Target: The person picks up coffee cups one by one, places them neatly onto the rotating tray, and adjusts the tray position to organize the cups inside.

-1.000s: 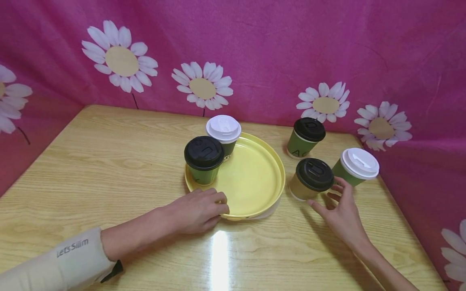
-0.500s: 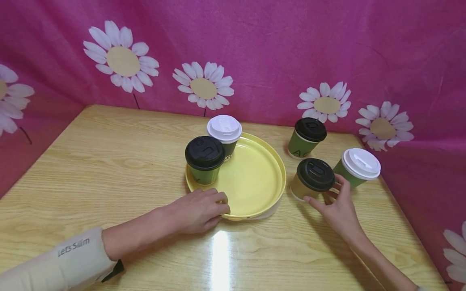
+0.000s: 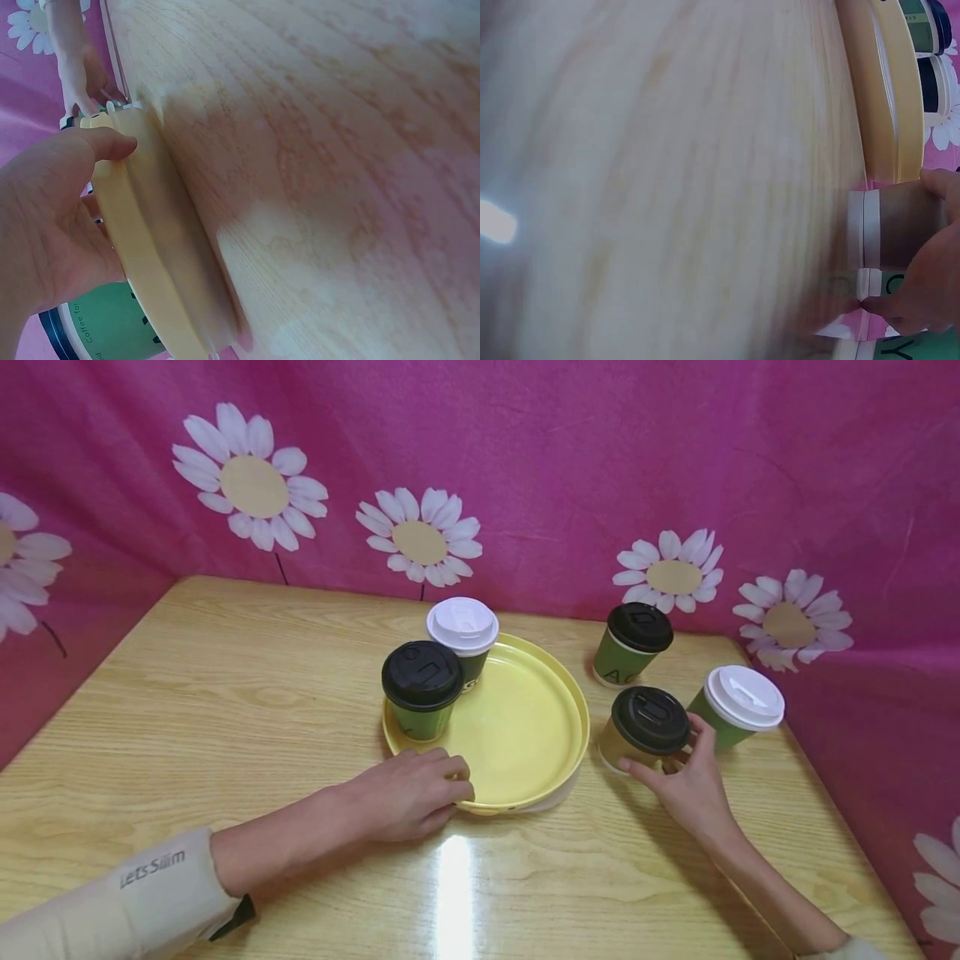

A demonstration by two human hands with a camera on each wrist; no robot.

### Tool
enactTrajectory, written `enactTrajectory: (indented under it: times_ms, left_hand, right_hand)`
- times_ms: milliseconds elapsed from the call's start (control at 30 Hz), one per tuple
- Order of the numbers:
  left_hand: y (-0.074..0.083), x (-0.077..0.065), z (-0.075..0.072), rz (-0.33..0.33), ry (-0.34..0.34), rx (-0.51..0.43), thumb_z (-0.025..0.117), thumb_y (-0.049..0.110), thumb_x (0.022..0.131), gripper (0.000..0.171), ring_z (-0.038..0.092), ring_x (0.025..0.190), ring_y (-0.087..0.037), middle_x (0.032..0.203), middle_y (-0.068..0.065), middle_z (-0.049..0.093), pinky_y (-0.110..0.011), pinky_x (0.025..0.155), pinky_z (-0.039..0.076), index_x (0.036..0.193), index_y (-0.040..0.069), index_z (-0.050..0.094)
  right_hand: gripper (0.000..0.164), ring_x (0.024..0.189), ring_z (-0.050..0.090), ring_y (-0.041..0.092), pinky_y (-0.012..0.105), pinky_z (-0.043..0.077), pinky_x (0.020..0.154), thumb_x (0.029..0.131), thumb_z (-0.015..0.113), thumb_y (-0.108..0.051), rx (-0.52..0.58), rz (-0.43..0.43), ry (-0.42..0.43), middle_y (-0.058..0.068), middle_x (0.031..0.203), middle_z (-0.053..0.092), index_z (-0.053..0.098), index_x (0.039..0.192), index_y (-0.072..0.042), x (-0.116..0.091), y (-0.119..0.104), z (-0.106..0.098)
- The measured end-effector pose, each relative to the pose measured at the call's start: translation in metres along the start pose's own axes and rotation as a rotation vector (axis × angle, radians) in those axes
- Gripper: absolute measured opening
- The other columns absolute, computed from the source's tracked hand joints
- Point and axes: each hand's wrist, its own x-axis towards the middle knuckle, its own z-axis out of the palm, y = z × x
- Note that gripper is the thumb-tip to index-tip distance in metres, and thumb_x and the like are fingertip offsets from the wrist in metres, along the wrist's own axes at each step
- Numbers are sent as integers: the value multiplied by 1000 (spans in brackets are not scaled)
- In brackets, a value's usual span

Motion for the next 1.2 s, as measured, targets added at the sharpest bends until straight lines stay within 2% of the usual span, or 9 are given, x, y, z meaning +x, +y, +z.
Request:
enactTrajectory:
  times_ms: [133,300,400,600,700,833,933,1133,1200]
  left_hand:
    - [0,0,0,-3,-3,-5,60,13,96,12,58,94,-21,107,-3,60,-36,73,52,105,15,68]
    - [0,0,0,2,5,-1,60,13,96,12,58,94,-21,107,-3,60,-36,74,52,105,15,68]
    - [0,0,0,7,9,2,61,13,95,11,58,93,-21,106,-3,60,-36,72,52,104,14,68]
    - [0,0,0,7,9,11,62,13,95,11,58,92,-21,106,-3,59,-35,70,51,103,15,67]
    - [0,0,1,8,11,13,61,13,95,11,58,92,-21,106,-3,59,-35,70,51,103,15,67]
    - [0,-1,1,6,12,12,61,13,95,11,58,92,-21,107,-3,60,-35,71,51,104,15,68]
    - [0,-1,0,3,9,14,61,13,95,11,58,93,-21,107,-3,60,-35,71,51,104,15,68]
    - [0,0,0,1,3,18,62,14,95,11,58,93,-21,107,-3,60,-35,71,51,104,15,68]
    - [0,0,1,0,2,19,62,14,95,11,58,93,-21,107,-3,60,-35,71,51,104,15,68]
  right_hand:
    - [103,118,53,36,27,44,95,78,87,-14,3,-7,2,23,137,45,14,150,-4,2,0,2]
    - [101,117,51,20,16,42,92,77,87,-14,8,-27,7,18,137,50,16,148,-3,4,0,5]
    - [101,120,48,18,18,39,95,76,88,-15,-4,-36,13,16,139,49,18,147,-2,5,-1,6]
    - [100,129,44,30,41,34,108,76,88,-14,-10,-47,8,20,143,43,18,146,1,5,-2,6]
    - [99,129,44,27,34,35,106,77,87,-14,-1,-45,5,18,144,41,18,146,1,6,-3,7]
    - [96,124,44,13,21,36,99,78,86,-11,26,-46,6,15,143,42,18,146,0,6,-3,9]
    - [95,121,44,6,20,35,98,78,85,-9,39,-65,12,14,143,44,19,145,0,6,-3,10]
    - [96,122,44,7,20,33,101,76,86,-5,49,-126,27,11,142,44,19,146,-4,4,-8,8]
    - [96,121,45,6,17,35,100,77,85,-3,85,-135,23,9,141,44,19,146,-6,4,-12,7]
